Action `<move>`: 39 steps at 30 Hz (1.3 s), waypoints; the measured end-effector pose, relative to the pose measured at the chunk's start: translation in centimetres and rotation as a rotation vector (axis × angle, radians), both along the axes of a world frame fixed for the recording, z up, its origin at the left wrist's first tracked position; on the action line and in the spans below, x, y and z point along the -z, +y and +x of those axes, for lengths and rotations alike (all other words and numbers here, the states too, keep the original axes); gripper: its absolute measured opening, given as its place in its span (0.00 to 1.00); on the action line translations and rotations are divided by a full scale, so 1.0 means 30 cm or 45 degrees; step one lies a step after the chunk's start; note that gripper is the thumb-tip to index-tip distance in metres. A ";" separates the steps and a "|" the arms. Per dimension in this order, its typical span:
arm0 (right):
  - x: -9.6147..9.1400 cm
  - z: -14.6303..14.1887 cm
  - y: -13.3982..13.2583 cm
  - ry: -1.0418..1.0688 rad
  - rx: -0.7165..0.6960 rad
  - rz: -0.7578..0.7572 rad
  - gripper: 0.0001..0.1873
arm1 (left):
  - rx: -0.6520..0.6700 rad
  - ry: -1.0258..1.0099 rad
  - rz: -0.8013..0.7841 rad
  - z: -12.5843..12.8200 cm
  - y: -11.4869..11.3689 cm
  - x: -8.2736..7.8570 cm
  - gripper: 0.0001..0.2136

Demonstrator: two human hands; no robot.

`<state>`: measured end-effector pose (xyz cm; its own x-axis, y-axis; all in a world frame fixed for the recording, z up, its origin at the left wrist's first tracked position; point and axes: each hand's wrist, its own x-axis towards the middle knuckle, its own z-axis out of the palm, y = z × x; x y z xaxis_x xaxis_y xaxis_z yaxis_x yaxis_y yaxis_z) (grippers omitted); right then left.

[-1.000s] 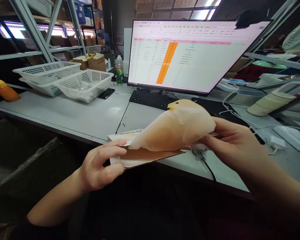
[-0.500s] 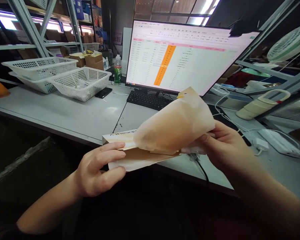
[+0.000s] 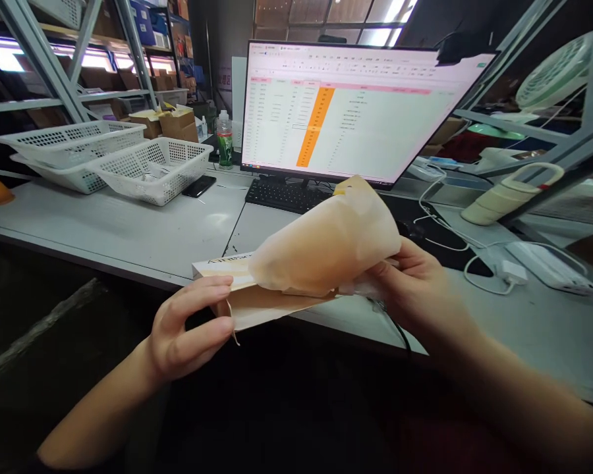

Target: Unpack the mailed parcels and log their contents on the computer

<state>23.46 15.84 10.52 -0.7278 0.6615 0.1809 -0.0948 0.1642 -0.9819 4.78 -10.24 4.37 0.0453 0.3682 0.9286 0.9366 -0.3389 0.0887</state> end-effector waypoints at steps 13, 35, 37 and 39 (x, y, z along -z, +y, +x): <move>0.263 -0.215 0.192 -0.024 -0.070 0.482 0.14 | -0.617 0.608 -0.747 -0.367 0.261 -0.006 0.23; -0.029 -0.080 0.253 0.547 0.084 0.028 0.20 | -0.440 0.417 -0.237 -0.281 0.035 -0.099 0.27; -0.096 -0.044 0.219 0.572 0.101 0.130 0.17 | -0.362 0.442 -0.251 -0.235 0.011 -0.090 0.22; -0.146 -0.017 0.182 0.561 0.101 0.219 0.15 | -0.275 0.494 -0.214 -0.196 -0.004 -0.082 0.18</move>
<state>22.93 21.29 14.89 -0.5055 0.6452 0.5728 -0.4767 0.3445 -0.8087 -1.08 -10.34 6.82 0.2828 0.5511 0.7851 0.9589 -0.1438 -0.2445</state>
